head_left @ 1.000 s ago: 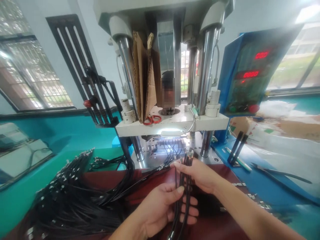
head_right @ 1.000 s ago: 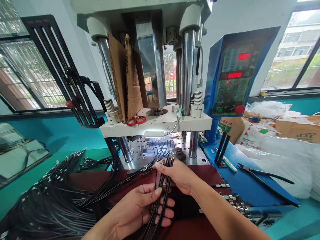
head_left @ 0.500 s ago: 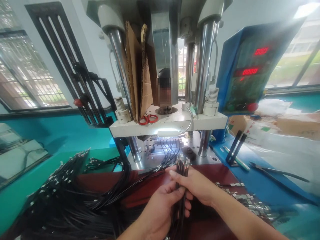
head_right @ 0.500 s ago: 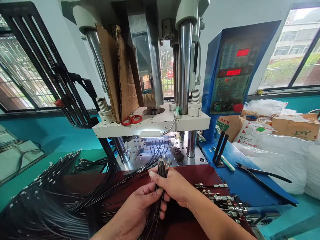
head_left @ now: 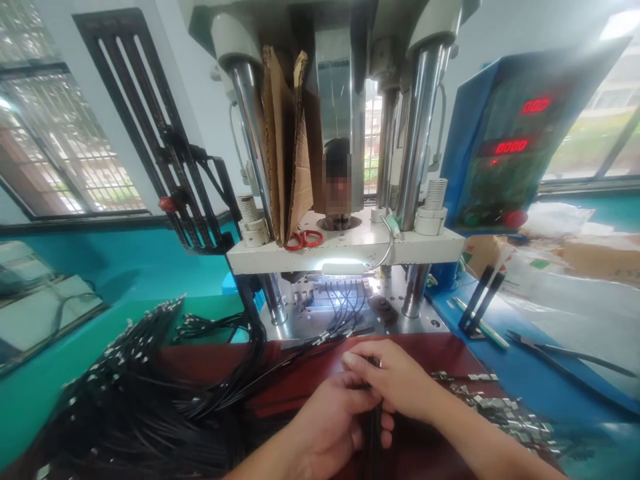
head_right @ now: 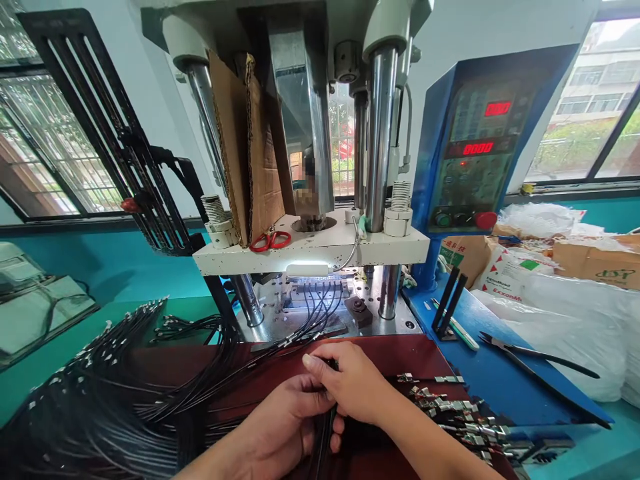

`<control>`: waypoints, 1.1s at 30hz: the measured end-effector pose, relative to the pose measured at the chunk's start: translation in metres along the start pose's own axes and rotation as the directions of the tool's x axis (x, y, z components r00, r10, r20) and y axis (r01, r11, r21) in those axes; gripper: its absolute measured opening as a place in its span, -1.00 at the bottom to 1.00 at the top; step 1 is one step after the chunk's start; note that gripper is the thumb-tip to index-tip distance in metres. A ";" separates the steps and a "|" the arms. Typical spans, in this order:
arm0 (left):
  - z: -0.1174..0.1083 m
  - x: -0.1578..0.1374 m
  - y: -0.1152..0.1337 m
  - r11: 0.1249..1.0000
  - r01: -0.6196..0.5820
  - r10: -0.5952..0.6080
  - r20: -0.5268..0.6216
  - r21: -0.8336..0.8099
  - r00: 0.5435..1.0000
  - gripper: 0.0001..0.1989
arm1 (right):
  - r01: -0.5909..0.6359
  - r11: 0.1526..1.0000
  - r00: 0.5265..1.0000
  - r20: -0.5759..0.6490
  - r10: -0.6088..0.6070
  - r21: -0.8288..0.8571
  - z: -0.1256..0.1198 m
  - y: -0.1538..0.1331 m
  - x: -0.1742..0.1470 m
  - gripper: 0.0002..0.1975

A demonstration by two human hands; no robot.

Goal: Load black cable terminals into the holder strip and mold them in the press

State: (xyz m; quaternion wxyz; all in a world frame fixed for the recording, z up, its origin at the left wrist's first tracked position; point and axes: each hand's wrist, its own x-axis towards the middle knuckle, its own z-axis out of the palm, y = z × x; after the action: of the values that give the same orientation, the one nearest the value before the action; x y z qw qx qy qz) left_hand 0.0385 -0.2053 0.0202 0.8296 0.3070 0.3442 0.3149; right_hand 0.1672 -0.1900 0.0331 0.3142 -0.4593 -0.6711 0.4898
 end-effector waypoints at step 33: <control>-0.016 0.004 0.004 0.993 -0.069 0.073 -0.031 0.098 0.997 -0.82 | -0.307 0.948 0.941 0.124 0.316 -0.087 -0.123 -0.006 -0.040 -0.66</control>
State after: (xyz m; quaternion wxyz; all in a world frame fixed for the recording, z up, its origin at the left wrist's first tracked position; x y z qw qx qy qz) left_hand 0.0276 -0.1957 0.0124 0.7960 0.3533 0.3621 0.3324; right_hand 0.2877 -0.1820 0.0795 0.1710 -0.5353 -0.6257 0.5410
